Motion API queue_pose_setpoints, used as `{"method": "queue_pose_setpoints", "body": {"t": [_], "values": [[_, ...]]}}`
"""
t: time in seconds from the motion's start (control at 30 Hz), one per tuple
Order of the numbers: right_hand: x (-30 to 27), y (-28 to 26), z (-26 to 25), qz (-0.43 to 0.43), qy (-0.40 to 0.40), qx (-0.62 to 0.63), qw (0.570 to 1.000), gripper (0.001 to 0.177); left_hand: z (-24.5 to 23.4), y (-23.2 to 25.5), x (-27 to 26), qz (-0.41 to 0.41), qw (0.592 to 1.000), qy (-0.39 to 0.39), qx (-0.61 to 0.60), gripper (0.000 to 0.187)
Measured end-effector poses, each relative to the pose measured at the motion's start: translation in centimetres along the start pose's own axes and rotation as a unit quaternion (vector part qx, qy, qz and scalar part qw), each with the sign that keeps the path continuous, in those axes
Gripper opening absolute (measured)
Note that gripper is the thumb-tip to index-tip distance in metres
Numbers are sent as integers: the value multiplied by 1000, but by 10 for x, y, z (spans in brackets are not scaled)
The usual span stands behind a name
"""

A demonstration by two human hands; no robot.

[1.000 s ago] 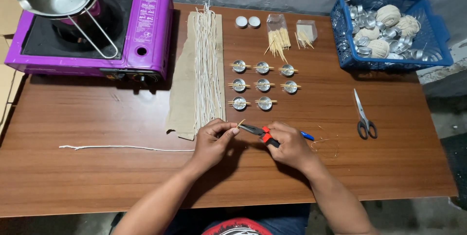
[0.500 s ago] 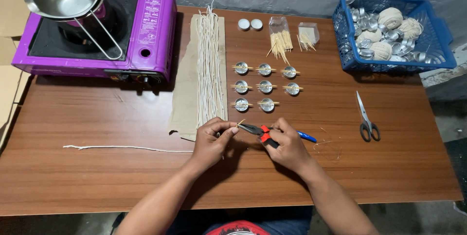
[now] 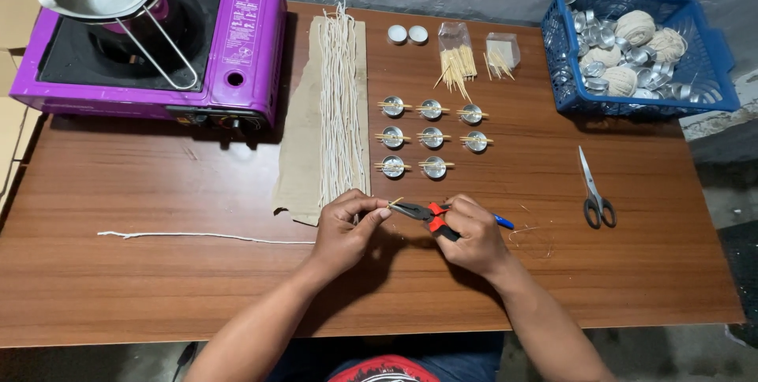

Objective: Cutting candle wicks to length and assembling them with metal wick tabs using pliers and cutters.

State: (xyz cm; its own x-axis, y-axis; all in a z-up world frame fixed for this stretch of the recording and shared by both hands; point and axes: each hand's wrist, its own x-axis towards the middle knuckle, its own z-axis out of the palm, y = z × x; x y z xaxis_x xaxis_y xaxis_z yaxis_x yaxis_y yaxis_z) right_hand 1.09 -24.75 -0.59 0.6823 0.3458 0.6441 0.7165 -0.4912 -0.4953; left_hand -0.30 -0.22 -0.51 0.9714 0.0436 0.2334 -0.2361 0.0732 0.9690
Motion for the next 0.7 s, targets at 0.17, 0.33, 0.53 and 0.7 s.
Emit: {"method": "queue_pose_setpoints", "body": {"t": [0.17, 0.33, 0.53, 0.7], "values": [[0, 3, 6, -2, -8, 24, 1000, 31, -2, -1, 1, 10, 1000, 10, -5, 13], [7, -3, 1, -9, -4, 7, 1000, 33, 0, 5, 2, 17, 1000, 8, -1, 13], [-9, 18, 6, -1, -26, 1, 1000, 29, 1, -4, 2, 19, 1000, 0, 7, 12], [0, 12, 6, -26, -8, -14, 1000, 26, -1, -6, 4, 7, 1000, 6, -4, 13]]}}
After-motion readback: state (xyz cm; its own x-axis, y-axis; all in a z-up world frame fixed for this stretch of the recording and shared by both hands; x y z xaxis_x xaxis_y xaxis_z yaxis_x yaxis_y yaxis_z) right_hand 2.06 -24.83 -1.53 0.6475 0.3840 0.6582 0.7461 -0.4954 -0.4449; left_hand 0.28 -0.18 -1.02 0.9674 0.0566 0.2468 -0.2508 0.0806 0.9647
